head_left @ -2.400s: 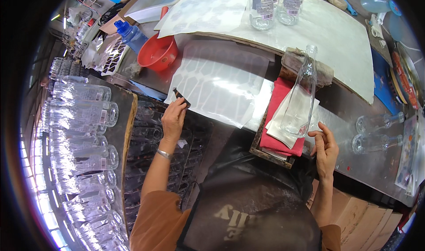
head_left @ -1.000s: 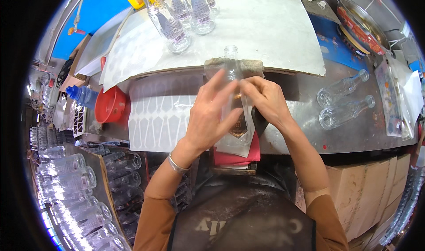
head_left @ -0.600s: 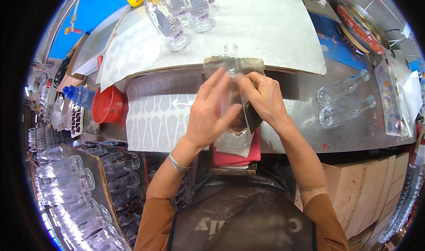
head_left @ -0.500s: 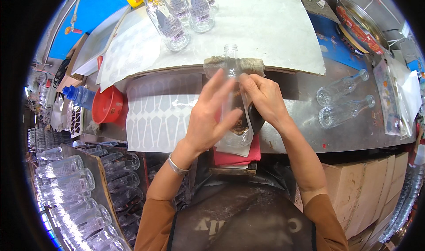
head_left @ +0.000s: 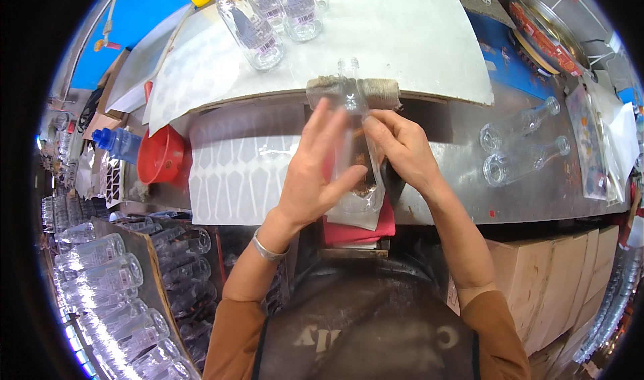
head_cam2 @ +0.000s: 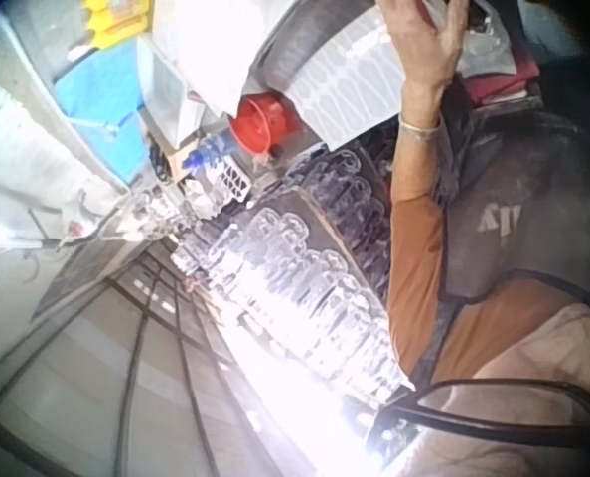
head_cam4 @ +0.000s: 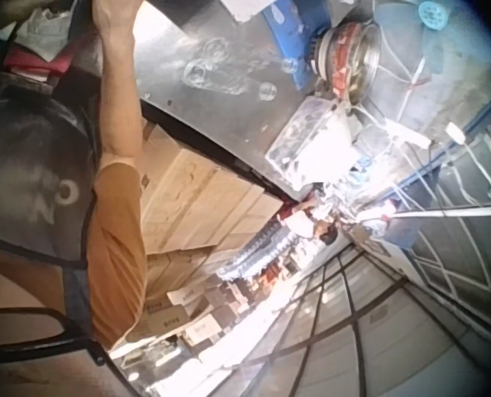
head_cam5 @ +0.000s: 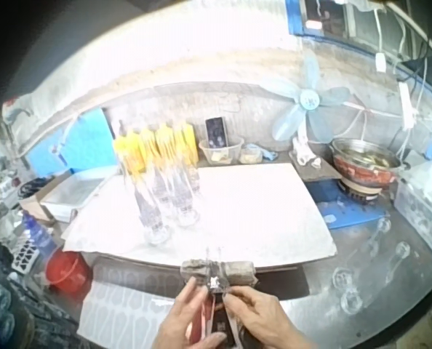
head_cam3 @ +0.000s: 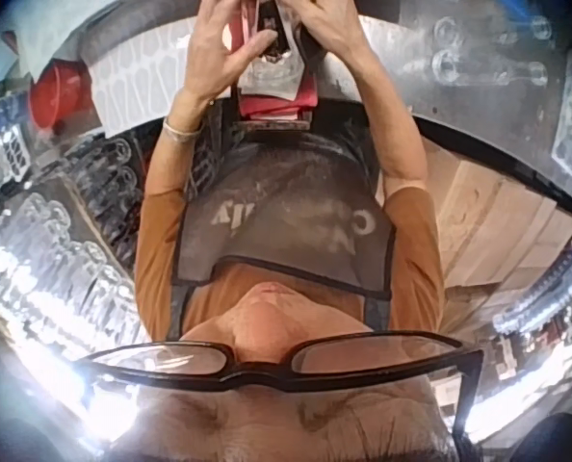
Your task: The person repeatedly picks clear plastic bottles, applies a label to each bottle using a black pad, and places the labeled bottles on a white surface. The person also handles a sheet of labels and a red cloth during the process.
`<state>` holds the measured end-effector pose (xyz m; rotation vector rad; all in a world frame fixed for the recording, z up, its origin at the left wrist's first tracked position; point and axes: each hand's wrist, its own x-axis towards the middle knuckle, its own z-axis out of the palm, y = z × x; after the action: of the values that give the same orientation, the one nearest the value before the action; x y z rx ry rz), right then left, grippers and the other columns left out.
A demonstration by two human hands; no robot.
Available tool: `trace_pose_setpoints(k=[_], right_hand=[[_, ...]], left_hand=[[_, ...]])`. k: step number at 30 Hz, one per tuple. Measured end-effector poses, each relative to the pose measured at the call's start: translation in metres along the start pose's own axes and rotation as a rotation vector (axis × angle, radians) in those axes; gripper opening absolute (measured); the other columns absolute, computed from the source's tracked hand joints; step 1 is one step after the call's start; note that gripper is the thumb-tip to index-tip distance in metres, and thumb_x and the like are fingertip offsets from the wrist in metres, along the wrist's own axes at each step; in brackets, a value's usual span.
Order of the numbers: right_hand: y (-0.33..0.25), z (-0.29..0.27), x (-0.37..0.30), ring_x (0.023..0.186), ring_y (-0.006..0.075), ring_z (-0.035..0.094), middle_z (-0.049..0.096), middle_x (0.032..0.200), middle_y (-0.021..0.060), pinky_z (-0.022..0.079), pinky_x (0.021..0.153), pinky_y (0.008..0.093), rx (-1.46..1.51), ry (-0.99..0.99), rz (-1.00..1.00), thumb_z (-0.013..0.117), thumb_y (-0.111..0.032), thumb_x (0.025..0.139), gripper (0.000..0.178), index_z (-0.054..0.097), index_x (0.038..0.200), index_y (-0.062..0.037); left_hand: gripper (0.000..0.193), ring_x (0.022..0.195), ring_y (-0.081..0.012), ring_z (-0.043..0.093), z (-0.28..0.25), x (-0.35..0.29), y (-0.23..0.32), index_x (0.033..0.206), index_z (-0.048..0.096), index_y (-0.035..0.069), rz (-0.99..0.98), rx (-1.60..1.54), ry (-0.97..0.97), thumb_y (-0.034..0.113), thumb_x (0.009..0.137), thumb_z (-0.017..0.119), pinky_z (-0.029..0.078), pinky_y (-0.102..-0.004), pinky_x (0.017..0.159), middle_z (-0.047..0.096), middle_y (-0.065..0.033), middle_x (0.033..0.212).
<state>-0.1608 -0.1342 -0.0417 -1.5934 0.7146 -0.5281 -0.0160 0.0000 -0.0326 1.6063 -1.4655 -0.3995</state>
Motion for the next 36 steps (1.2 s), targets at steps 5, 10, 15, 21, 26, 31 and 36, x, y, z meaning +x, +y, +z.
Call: trace_pose_setpoints(k=[5,10,15,21,26,31,36], right_hand=[[0.014,-0.004,-0.050,0.064,0.0101,0.060,0.068,0.107,0.0135,0.050,0.062,0.0251,0.064,-0.142,0.090,0.058,-0.027,0.102,0.051,0.049,0.140,0.0060],[0.007,-0.001,-0.066,0.063,0.0108,0.061,0.066,0.116,0.0172,0.051,0.062,0.0260,-0.003,-0.108,0.066,0.060,-0.023,0.100,0.053,0.048,0.142,0.0065],[0.007,0.000,-0.065,0.061,0.0108,0.061,0.067,0.114,0.0183,0.051,0.060,0.0262,0.012,-0.100,0.096,0.062,-0.026,0.100,0.054,0.050,0.140,0.0066],[0.006,0.004,-0.067,0.061,0.0101,0.061,0.067,0.112,0.0167,0.051,0.059,0.0262,-0.023,-0.073,0.066,0.061,-0.029,0.100,0.053,0.051,0.140,0.0046],[0.010,0.005,-0.067,0.063,0.0082,0.060,0.067,0.110,0.0137,0.051,0.059,0.0249,-0.036,-0.054,0.037,0.064,-0.024,0.099,0.050,0.052,0.139,0.0038],[0.010,0.009,-0.068,0.065,0.0045,0.057,0.067,0.109,0.0115,0.046,0.061,0.0225,-0.047,-0.021,-0.003,0.065,-0.022,0.099,0.048,0.053,0.137,0.0041],[0.015,0.009,-0.066,0.065,0.0036,0.055,0.067,0.108,0.0102,0.045,0.060,0.0226,-0.021,-0.008,-0.006,0.064,-0.022,0.099,0.046,0.054,0.136,0.0046]], left_hand=[[0.082,0.146,-0.0289,0.037,0.008,-0.031,0.006,0.159,0.017,-0.003,-0.325,-0.641,-0.109,0.003,0.092,0.066,0.034,-0.0393,0.117,0.031,-0.0202,0.160],[0.081,0.145,-0.0275,0.037,0.009,-0.038,0.004,0.159,0.012,-0.002,-0.360,-0.822,-0.120,0.000,0.095,0.062,0.037,-0.0407,0.115,0.032,-0.0186,0.158],[0.081,0.144,-0.0273,0.038,0.015,-0.040,0.003,0.159,0.016,-0.002,-0.371,-0.826,-0.040,0.002,0.094,0.065,0.039,-0.0405,0.114,0.034,-0.0184,0.157],[0.081,0.144,-0.0269,0.038,0.035,-0.044,0.010,0.158,0.019,-0.003,-0.295,-0.578,0.045,0.001,0.093,0.067,0.036,-0.0396,0.116,0.036,-0.0188,0.157],[0.070,0.144,-0.0256,0.039,0.026,-0.043,0.001,0.157,0.023,-0.003,-0.367,-0.802,0.048,0.005,0.099,0.061,0.036,-0.0389,0.116,0.039,-0.0181,0.156],[0.064,0.142,-0.0250,0.042,0.028,-0.043,0.000,0.155,0.028,-0.002,-0.368,-0.852,0.069,0.002,0.099,0.059,0.037,-0.0381,0.115,0.041,-0.0167,0.155],[0.064,0.140,-0.0251,0.045,0.029,-0.041,0.003,0.155,0.030,-0.002,-0.391,-0.824,0.088,0.000,0.098,0.060,0.039,-0.0375,0.115,0.043,-0.0169,0.153]])
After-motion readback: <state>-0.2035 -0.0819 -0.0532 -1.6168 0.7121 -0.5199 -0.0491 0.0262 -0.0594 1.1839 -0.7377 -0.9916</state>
